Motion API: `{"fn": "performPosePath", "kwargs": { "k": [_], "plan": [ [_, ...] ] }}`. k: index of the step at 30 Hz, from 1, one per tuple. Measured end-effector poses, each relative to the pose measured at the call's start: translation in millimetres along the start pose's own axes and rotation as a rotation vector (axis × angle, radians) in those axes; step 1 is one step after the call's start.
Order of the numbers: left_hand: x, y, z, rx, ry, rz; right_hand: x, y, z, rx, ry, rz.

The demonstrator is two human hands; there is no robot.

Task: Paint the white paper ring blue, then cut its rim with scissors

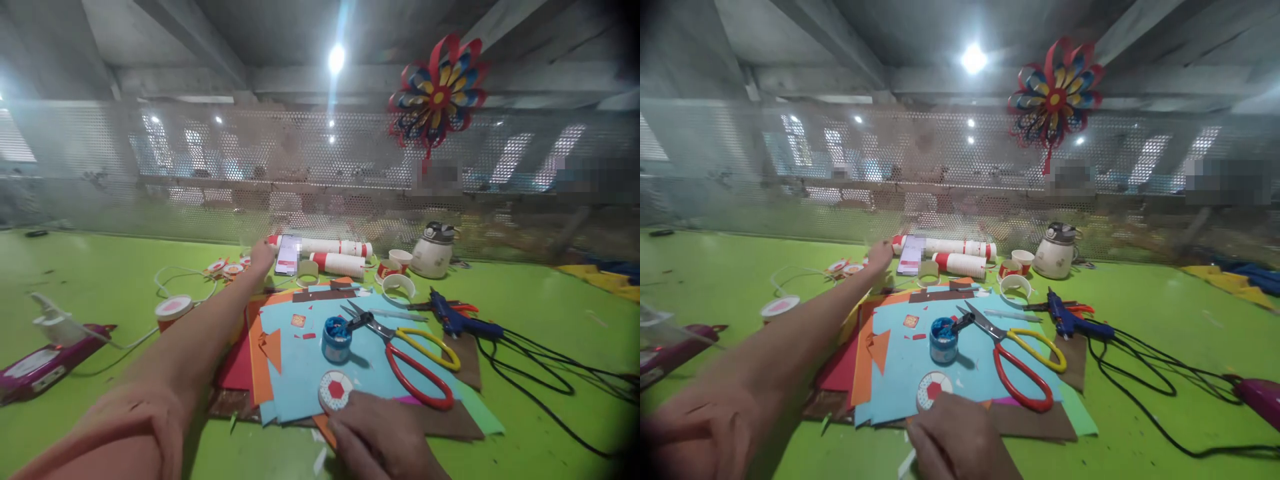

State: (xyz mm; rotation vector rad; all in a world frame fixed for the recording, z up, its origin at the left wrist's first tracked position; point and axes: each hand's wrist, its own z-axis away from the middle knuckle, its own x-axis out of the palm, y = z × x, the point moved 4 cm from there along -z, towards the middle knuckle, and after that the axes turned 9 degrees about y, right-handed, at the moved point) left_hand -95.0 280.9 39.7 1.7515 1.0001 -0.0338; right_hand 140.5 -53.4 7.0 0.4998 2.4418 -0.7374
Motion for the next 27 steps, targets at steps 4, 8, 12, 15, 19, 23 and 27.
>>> {"fn": "performPosePath", "kwargs": {
  "k": [4, 8, 12, 15, 19, 23, 27],
  "plan": [
    [-22.4, 9.6, 27.7, -0.008, 0.009, 0.106, 0.2, 2.6, -6.6, 0.128, 0.104, -0.071],
    [-38.3, 15.8, 77.0, 0.036, -0.123, 0.232, -9.2, 6.7, -15.7, 0.246, 0.153, -0.103],
    [-54.5, 16.0, 129.1, 0.072, -0.269, 0.304, -33.6, 15.7, -22.6, 0.369, 0.223, -0.052],
    [-71.3, 18.9, 161.0, 0.13, -0.355, 0.306, -56.5, 30.1, -22.3, 0.507, 0.258, 0.009],
    [-98.0, 29.7, 197.9, 0.289, -0.449, 0.27, -78.6, 53.5, -19.1, 0.737, 0.202, 0.047],
    [-117.3, 43.3, 228.6, 0.495, -0.529, 0.241, -80.7, 69.5, -21.9, 0.899, 0.118, 0.015],
    [-121.7, 53.7, 243.0, 0.635, -0.575, 0.222, -66.1, 77.4, -30.1, 0.945, 0.083, -0.072]
  ]
}}
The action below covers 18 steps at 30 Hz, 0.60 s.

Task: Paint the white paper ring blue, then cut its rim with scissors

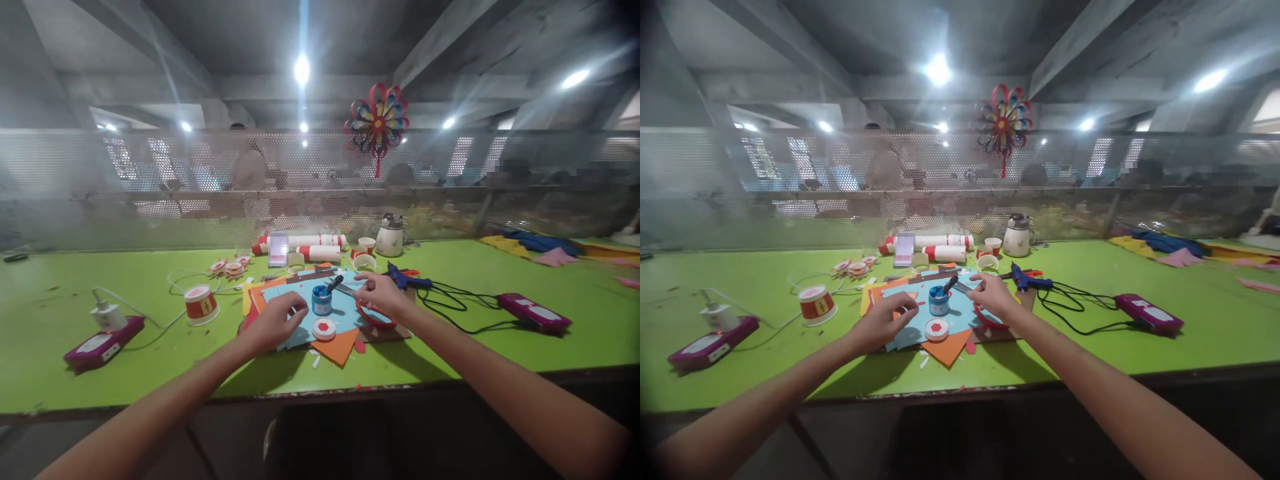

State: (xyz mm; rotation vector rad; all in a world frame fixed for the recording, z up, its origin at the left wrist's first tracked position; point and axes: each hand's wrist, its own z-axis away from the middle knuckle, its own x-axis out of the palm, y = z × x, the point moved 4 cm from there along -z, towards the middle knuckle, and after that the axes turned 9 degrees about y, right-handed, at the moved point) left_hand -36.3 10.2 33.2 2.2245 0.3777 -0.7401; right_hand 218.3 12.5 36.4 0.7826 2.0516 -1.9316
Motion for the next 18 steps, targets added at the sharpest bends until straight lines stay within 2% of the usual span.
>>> {"fn": "performPosePath", "kwargs": {
  "k": [4, 8, 13, 18],
  "plan": [
    [6.2, 1.6, -4.2, 0.057, -0.078, -0.01, 18.8, 2.5, -9.6, -0.01, -0.072, -0.093],
    [12.2, -7.5, -11.8, 0.045, -0.109, -0.007, 31.5, 6.7, -23.4, -0.048, -0.108, -0.183],
    [17.6, -25.1, -18.6, -0.052, -0.069, 0.015, 37.4, -1.5, -36.2, -0.117, -0.068, -0.279],
    [12.5, -32.3, -15.6, -0.123, -0.013, 0.049, 38.4, -14.1, -32.1, -0.142, -0.061, -0.305]
  ]
}}
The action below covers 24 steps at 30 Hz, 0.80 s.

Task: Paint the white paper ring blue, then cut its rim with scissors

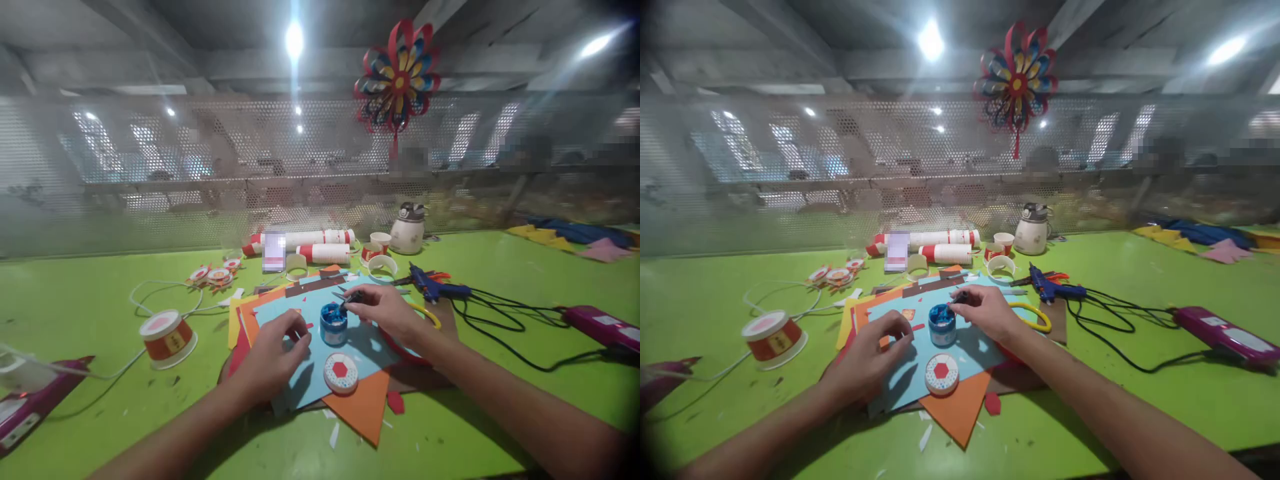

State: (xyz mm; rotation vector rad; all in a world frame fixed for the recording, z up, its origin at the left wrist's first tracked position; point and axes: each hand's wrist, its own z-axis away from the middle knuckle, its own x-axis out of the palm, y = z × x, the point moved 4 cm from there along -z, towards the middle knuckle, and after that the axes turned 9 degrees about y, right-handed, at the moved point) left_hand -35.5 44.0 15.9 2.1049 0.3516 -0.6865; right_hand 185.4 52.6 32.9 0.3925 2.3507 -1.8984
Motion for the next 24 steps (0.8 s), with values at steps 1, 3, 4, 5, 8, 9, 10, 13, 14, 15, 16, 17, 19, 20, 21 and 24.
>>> {"fn": "performPosePath", "kwargs": {
  "k": [1, 3, 4, 5, 8, 9, 10, 13, 14, 15, 16, 17, 19, 20, 21, 24],
  "plan": [
    [-1.6, -0.8, 1.1, -0.022, 0.005, 0.015, 0.4, -1.9, 1.2, 0.002, -0.002, 0.006],
    [-3.4, -2.8, 3.5, -0.071, 0.01, 0.047, 0.4, -5.8, 3.0, 0.0, -0.002, 0.022],
    [-3.5, -4.1, 4.7, -0.091, 0.009, 0.06, 0.1, -7.7, 3.6, -0.005, -0.001, 0.03],
    [-2.9, -5.5, 5.7, -0.106, 0.008, 0.07, -0.2, -9.5, 3.9, -0.014, 0.002, 0.037],
    [0.6, -9.6, 8.1, -0.126, 0.0, 0.092, -1.7, -13.0, 4.4, -0.049, 0.018, 0.048],
    [2.0, -10.6, 8.7, -0.129, -0.005, 0.097, -2.5, -13.3, 4.8, -0.061, 0.029, 0.049],
    [3.2, -11.4, 9.2, -0.131, -0.009, 0.101, -3.5, -13.2, 5.4, -0.074, 0.04, 0.05],
    [5.6, -12.5, 10.8, -0.131, -0.012, 0.099, -7.2, -12.2, 8.8, -0.111, 0.076, 0.049],
    [6.3, -12.8, 11.4, -0.129, -0.012, 0.095, -8.7, -12.0, 10.3, -0.124, 0.089, 0.047],
    [6.9, -13.1, 12.0, -0.128, -0.01, 0.091, -10.0, -11.9, 11.8, -0.135, 0.1, 0.045],
    [7.7, -13.6, 12.6, -0.125, -0.01, 0.087, -11.2, -12.0, 13.2, -0.144, 0.113, 0.042],
    [8.4, -14.1, 13.3, -0.121, -0.009, 0.085, -12.1, -12.0, 14.5, -0.151, 0.124, 0.04],
    [9.5, -14.8, 14.6, -0.098, -0.002, 0.084, -12.3, -11.7, 16.4, -0.166, 0.136, 0.05],
    [10.0, -14.9, 15.3, -0.081, 0.0, 0.085, -11.6, -11.3, 16.9, -0.177, 0.136, 0.062],
    [10.5, -15.0, 16.1, -0.064, 0.001, 0.086, -10.3, -10.6, 17.0, -0.189, 0.134, 0.076],
    [11.2, -14.6, 18.6, -0.023, -0.006, 0.086, -4.5, -7.0, 15.7, -0.232, 0.113, 0.116]
  ]
}}
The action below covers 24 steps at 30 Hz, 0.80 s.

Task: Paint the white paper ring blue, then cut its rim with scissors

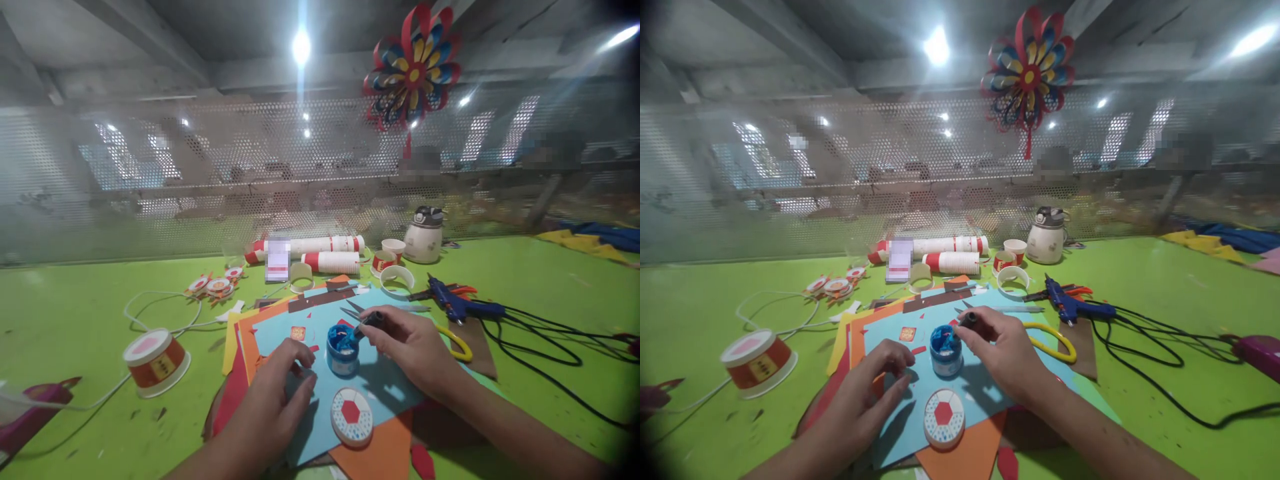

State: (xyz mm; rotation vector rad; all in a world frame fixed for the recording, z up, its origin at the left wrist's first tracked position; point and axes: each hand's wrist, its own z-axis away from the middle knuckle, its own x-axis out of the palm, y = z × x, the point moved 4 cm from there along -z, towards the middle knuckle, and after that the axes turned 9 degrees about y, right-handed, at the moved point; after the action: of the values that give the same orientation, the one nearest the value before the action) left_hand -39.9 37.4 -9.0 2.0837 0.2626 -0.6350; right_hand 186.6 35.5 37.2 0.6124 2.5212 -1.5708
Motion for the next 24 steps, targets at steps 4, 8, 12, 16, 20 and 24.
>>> {"fn": "performPosePath", "kwargs": {
  "k": [4, 8, 12, 16, 20, 24],
  "plan": [
    [-1.1, 1.0, 2.1, 0.018, -0.004, 0.008, 9.1, 5.8, -1.3, -0.007, -0.057, 0.039],
    [-2.1, -0.3, 2.1, 0.001, -0.003, 0.012, 13.3, 7.5, -2.3, 0.013, -0.113, 0.075],
    [-0.8, -3.9, -1.4, -0.035, 0.003, 0.016, 10.3, 4.3, -4.0, -0.004, -0.11, 0.043],
    [-1.4, -3.3, -6.6, -0.06, 0.037, 0.032, 3.5, -3.3, -6.7, -0.064, -0.098, 0.058],
    [-1.6, -0.4, -9.2, -0.101, 0.02, 0.004, 0.6, -14.4, -10.5, -0.124, -0.17, 0.102],
    [5.4, 2.1, -14.4, -0.155, -0.057, 0.0, -1.2, -20.4, -14.1, -0.141, -0.206, 0.099]
  ]
}}
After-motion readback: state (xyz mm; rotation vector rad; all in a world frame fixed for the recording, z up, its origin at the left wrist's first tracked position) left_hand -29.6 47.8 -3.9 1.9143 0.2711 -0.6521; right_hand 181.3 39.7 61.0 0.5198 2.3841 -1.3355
